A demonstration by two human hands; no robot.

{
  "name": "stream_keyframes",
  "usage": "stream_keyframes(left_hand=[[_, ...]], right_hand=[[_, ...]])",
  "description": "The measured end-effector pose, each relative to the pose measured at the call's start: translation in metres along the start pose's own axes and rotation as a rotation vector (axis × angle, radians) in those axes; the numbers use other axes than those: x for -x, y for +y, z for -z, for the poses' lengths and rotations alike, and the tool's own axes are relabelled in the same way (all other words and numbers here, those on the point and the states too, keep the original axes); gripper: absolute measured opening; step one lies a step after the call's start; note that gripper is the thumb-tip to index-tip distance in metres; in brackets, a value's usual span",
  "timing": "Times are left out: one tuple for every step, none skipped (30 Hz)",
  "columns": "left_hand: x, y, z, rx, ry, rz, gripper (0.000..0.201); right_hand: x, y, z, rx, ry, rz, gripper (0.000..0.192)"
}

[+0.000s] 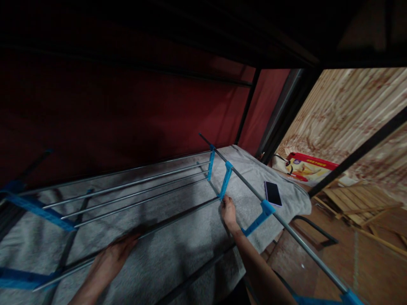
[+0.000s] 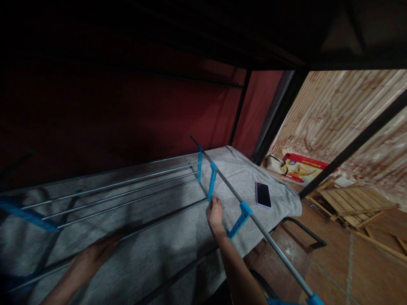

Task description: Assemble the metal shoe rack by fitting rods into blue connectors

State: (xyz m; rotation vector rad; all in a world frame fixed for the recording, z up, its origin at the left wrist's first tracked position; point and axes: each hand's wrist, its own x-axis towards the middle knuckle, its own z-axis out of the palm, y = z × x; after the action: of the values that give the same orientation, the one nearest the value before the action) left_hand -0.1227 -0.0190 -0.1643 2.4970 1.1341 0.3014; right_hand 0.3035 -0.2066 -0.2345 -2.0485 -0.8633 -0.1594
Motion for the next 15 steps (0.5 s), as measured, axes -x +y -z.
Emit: stream_keyframes(left_hand=[[0.0,-0.003,-0.002,0.014,-0.011,-0.007,0.053],[0.0,-0.006,-0.005,0.024,-0.009,-0.011,0.053],[0.0,-0.008,-0.008,0.03,-0.009,-0.015,0.054],[0.0,-0.011,-0.011,0.035,-0.014,-0.015,0.054],[0.001,-0.014,-0.013,0.038,-0.027,-0.013,0.056],[0.001,-0.016,-0.015,0.04,-0.043,-0.008,0.057],[0.001,-0.018,-0.016,0.039,-0.055,-0.001,0.059],[0.001,-0.02,-0.017,0.035,-0.062,0.007,0.06],[0.001,-0.022,-0.018,0.029,-0.071,0.013,0.062],[0.0,-0.024,-0.018,0.02,-0.081,0.021,0.063],[0.0,-0.026,-0.019,0.01,-0.09,0.03,0.065],[-0.001,-0.027,-0.02,-0.002,-0.098,0.037,0.066],[-0.001,-0.028,-0.021,-0.013,-0.103,0.04,0.066],[-0.001,-0.028,-0.021,-0.025,-0.093,0.037,0.066],[-0.001,-0.027,-0.021,-0.038,-0.068,0.029,0.064]], right_hand=[[-0.001,0.0,-0.001,-0.006,0.002,0.002,0.047],[-0.001,0.001,-0.001,-0.012,0.003,0.003,0.046],[-0.002,0.001,-0.001,-0.018,0.004,0.003,0.046],[-0.002,0.001,-0.001,-0.025,0.005,0.002,0.046],[-0.002,0.001,-0.001,-0.031,0.007,0.001,0.046],[-0.002,0.001,-0.001,-0.037,0.009,0.0,0.045],[-0.002,0.001,-0.001,-0.043,0.011,-0.001,0.044],[-0.002,0.001,-0.001,-0.047,0.013,-0.003,0.043],[-0.001,0.0,-0.001,-0.051,0.015,-0.005,0.043],[-0.001,-0.001,-0.001,-0.053,0.016,-0.009,0.043],[-0.001,-0.001,-0.001,-0.053,0.017,-0.014,0.043],[-0.001,-0.002,-0.001,-0.051,0.019,-0.02,0.044],[-0.001,-0.003,-0.001,-0.048,0.02,-0.026,0.046],[-0.001,-0.004,-0.001,-0.045,0.02,-0.031,0.047],[-0.001,-0.004,-0.001,-0.042,0.019,-0.036,0.047]])
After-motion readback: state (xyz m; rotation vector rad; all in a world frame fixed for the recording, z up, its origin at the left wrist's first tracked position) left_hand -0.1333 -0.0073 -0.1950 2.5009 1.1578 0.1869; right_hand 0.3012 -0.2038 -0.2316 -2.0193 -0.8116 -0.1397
